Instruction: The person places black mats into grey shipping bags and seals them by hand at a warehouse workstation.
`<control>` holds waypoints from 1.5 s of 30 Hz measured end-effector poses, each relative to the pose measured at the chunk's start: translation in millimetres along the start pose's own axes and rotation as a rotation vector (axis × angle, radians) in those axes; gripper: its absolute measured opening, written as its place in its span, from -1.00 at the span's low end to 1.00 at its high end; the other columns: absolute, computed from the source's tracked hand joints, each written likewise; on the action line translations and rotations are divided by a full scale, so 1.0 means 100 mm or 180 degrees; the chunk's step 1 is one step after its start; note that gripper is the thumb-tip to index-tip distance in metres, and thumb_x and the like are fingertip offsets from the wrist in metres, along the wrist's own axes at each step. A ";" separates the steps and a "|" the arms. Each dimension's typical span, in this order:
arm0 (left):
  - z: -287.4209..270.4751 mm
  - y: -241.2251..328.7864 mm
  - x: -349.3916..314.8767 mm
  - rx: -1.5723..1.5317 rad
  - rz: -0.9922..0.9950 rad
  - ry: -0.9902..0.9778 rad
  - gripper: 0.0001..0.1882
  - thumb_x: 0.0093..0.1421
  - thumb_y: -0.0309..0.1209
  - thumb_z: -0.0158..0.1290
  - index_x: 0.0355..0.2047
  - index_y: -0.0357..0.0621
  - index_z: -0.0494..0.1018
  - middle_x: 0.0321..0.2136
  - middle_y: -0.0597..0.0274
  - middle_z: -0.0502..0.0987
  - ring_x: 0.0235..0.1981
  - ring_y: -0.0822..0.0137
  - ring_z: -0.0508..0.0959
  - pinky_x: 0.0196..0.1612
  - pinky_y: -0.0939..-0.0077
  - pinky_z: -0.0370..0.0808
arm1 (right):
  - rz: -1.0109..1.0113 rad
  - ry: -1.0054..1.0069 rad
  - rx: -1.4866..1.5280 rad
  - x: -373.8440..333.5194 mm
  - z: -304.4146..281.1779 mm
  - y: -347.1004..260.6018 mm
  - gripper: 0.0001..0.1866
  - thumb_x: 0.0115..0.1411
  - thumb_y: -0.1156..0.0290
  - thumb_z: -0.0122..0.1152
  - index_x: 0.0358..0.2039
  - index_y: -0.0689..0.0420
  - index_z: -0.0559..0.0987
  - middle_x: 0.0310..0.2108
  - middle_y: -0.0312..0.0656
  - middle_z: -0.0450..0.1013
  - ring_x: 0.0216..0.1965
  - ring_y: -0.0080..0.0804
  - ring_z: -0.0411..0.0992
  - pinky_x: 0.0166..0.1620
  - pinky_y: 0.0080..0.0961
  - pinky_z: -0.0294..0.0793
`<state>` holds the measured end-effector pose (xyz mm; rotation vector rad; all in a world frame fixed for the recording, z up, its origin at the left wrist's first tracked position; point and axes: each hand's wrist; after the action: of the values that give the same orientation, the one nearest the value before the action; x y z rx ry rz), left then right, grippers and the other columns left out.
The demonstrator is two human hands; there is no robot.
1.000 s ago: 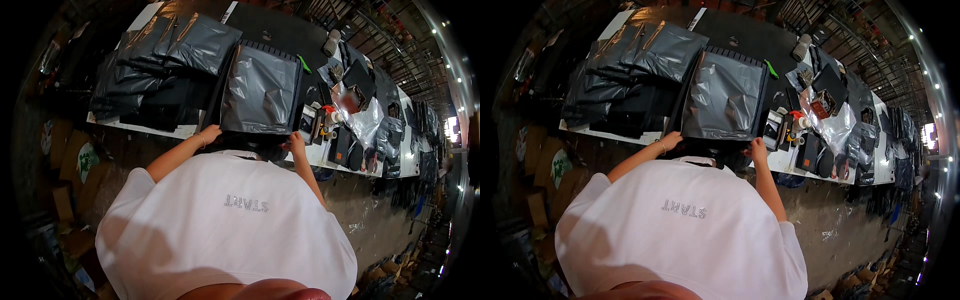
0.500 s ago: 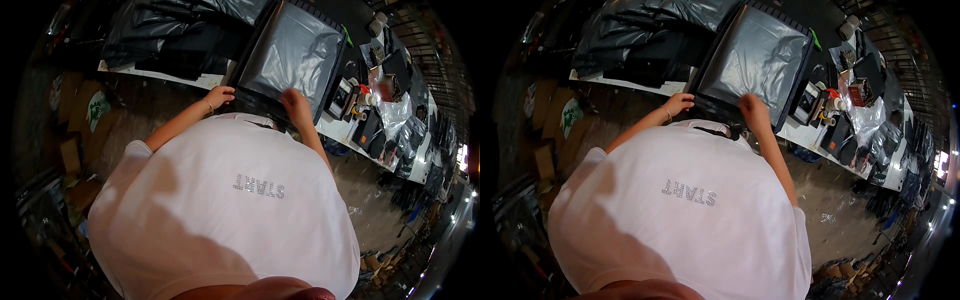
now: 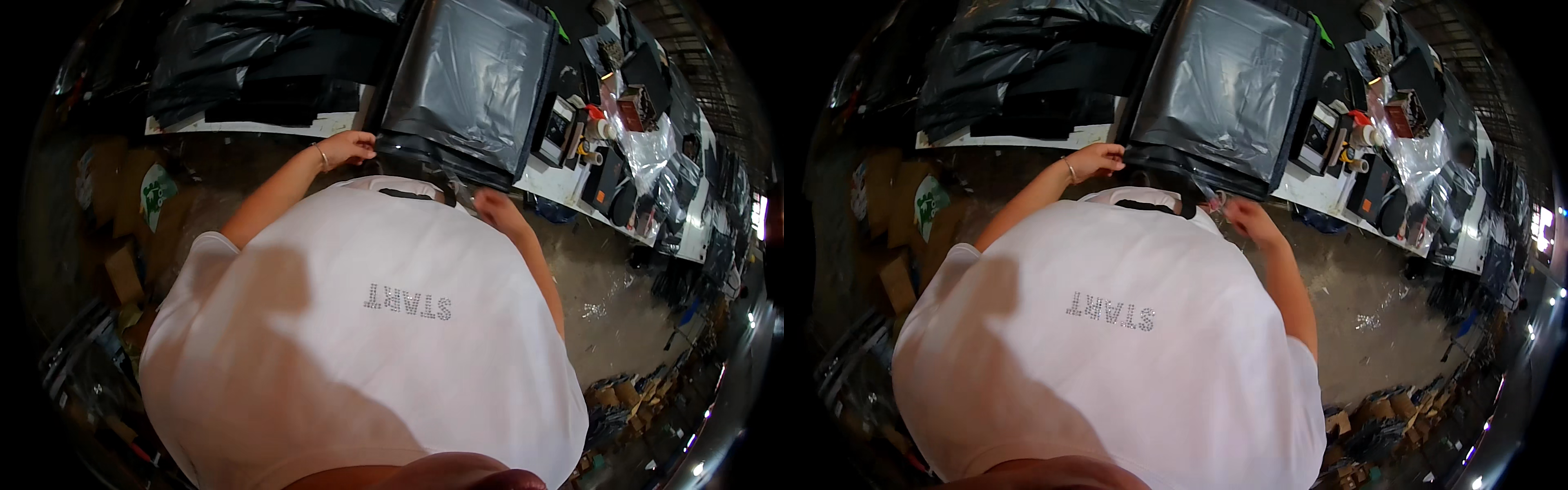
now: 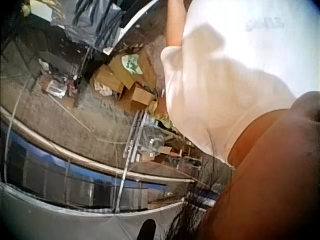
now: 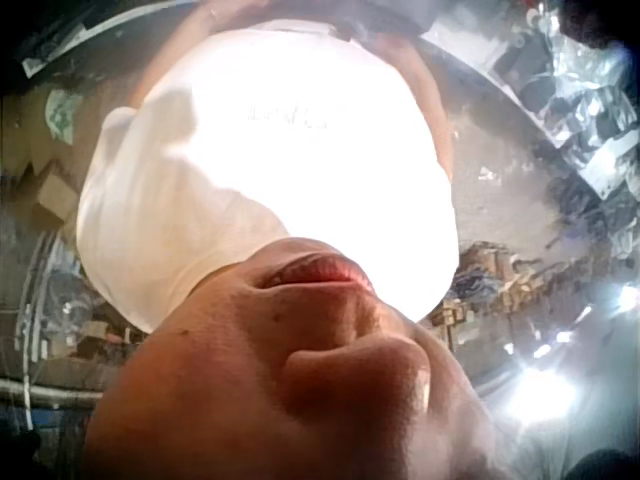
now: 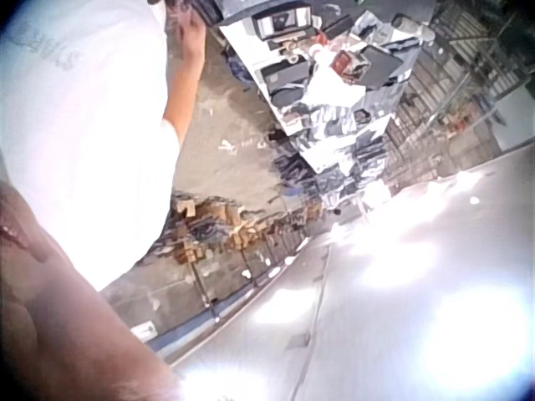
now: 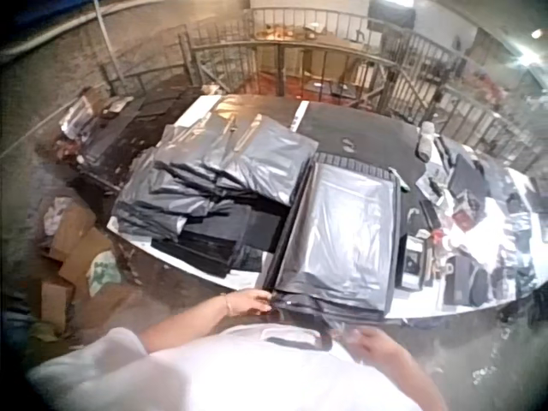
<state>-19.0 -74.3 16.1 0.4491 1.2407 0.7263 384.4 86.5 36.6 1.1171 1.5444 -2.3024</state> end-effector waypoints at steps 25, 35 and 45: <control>0.37 0.63 1.03 0.2603 0.1812 0.3991 -0.83 0.26 -0.22 0.09 -0.28 -0.02 0.46 -0.24 0.11 0.42 -0.27 -0.10 0.55 -0.22 0.06 0.50 | -0.0485 0.3484 -0.2278 0.62 -0.61 -0.52 -0.62 0.12 0.11 0.34 -0.45 0.20 0.49 -0.52 -0.01 0.49 -0.40 0.02 0.50 -0.32 -0.14 0.42; 0.36 1.06 1.28 0.2062 0.1171 0.2873 -0.15 -0.04 0.09 0.32 0.07 -0.33 0.36 -0.12 -0.19 0.54 -0.09 -0.06 0.56 -0.01 0.20 0.47 | -0.2794 0.1956 -0.3693 0.38 -0.33 -0.56 -0.46 0.10 0.53 0.20 0.15 0.04 0.47 0.23 0.02 0.27 0.18 0.08 0.30 0.18 -0.15 0.32; -0.60 3.03 0.10 0.3109 0.2886 0.4037 -0.31 0.04 -0.01 0.31 -0.04 -0.37 0.47 -0.05 -0.20 0.55 0.03 -0.07 0.54 0.04 0.17 0.48 | -0.1314 0.3749 -0.3637 0.18 -1.65 -0.27 -0.51 0.14 0.56 0.05 0.13 0.18 0.46 0.16 -0.02 0.35 0.16 0.06 0.30 0.17 -0.19 0.35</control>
<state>-150.9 139.8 195.2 1.5649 2.6567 1.1937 439.6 243.9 12.5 1.8188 2.9603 -0.2419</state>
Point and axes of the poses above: each hand's wrist, its own x-axis towards the middle knuckle, its own z-axis out of the palm, y = z × x
